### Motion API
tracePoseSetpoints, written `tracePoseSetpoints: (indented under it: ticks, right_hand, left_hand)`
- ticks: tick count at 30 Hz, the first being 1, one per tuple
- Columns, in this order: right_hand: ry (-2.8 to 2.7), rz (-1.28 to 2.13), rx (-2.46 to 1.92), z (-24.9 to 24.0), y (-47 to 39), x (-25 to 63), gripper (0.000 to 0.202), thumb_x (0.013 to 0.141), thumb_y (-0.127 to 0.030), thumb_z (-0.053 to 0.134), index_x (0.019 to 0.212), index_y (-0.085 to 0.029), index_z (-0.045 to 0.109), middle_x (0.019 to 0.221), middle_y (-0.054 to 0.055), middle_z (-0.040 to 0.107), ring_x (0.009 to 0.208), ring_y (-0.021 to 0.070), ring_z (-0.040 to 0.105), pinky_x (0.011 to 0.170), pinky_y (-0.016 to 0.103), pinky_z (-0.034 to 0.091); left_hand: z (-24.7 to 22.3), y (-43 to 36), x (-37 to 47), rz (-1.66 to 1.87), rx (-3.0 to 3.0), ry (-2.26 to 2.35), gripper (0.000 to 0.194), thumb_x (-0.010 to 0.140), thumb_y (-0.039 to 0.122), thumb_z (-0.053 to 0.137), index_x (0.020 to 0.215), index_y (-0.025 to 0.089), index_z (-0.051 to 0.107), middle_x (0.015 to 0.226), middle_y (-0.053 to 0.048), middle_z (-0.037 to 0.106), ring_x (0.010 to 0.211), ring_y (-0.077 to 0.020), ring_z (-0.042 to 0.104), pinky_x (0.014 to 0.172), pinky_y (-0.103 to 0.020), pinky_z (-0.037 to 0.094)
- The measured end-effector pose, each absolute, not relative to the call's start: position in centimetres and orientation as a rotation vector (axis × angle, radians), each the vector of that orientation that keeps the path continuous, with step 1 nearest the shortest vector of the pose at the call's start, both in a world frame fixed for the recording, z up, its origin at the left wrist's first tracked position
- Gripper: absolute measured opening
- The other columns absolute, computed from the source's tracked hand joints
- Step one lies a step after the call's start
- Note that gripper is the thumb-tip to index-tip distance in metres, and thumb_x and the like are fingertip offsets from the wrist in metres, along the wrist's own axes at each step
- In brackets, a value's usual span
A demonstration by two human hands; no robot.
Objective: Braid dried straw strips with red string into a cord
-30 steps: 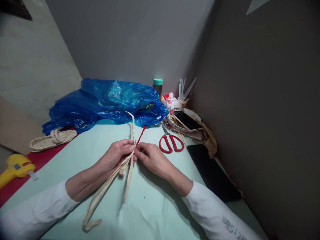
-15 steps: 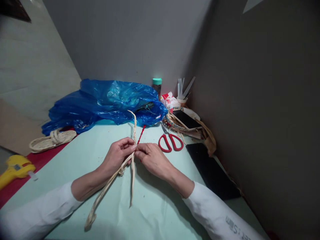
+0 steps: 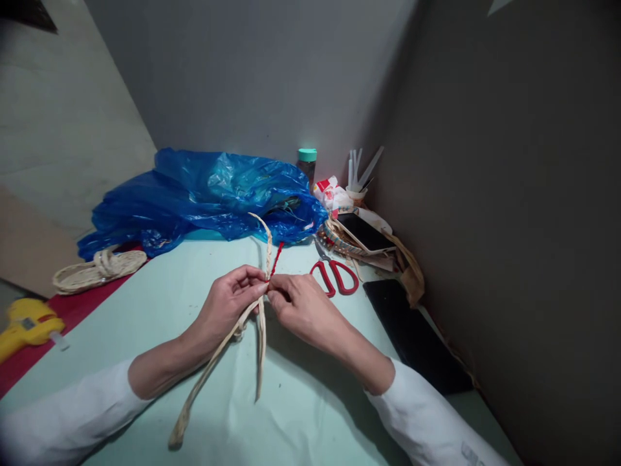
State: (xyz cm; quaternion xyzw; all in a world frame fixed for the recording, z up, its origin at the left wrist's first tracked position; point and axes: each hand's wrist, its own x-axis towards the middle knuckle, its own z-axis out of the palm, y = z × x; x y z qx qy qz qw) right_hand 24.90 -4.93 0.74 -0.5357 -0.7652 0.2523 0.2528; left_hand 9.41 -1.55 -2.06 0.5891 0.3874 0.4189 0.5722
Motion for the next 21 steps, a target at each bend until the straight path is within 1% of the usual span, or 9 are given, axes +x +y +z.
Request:
tracePoseSetpoints:
  ticks: [5,9,13,17,21]
  right_hand:
    - [-2.081,0.638,-1.451,1.4,-5.1,24.9,0.020,0.087,-0.013,0.042,0.068,-0.017,0.048,0.064,-0.003,0.050,0.059,0.0100,0.043,0.056,0.026,0.025]
    - [-2.003,0.640,-1.458,1.4,-4.6,24.5,0.024,0.087,-0.018,0.045,0.062,-0.017,0.045,0.058,-0.003,0.046,0.056,0.0096,0.041,0.054,0.025,0.023]
    - [-1.918,0.594,-1.496,1.3,-4.0,23.7,0.036,0.090,-0.027,0.046,0.056,-0.018,0.041,0.052,-0.004,0.040,0.052,0.0090,0.036,0.052,0.026,0.021]
    - [-1.904,0.460,-1.507,1.2,-3.8,22.6,0.035,0.091,-0.027,0.047,0.058,-0.017,0.043,0.054,-0.003,0.043,0.052,0.0088,0.036,0.052,0.026,0.020]
    - [-1.899,0.477,-1.416,1.1,-3.8,22.3,0.036,0.095,-0.033,0.044,0.062,-0.018,0.046,0.056,-0.004,0.046,0.053,0.0087,0.038,0.053,0.025,0.022]
  left_hand:
    - [-1.9,-1.7,9.7,1.047,1.467,0.946,0.010,0.076,0.023,0.063,0.081,0.016,0.062,0.075,0.000,0.063,0.066,-0.0115,0.057,0.059,-0.021,0.046]
    - [-2.1,-1.7,10.1,1.111,1.551,0.985,0.005,0.074,0.016,0.060,0.076,0.015,0.064,0.075,0.000,0.065,0.071,-0.0121,0.058,0.067,-0.021,0.045]
    - [-2.2,-1.8,10.2,1.105,1.565,1.020,0.005,0.072,0.015,0.057,0.067,0.014,0.059,0.065,0.002,0.058,0.065,-0.0108,0.051,0.062,-0.021,0.042]
    - [-2.3,-1.6,10.1,1.117,1.446,0.956,0.006,0.069,0.019,0.062,0.067,0.014,0.058,0.064,0.003,0.056,0.064,-0.0098,0.049,0.060,-0.019,0.040]
    - [-2.4,-1.1,10.0,1.100,1.244,0.920,0.012,0.067,0.021,0.066,0.066,0.016,0.055,0.054,0.007,0.050,0.048,-0.0058,0.040,0.047,-0.018,0.033]
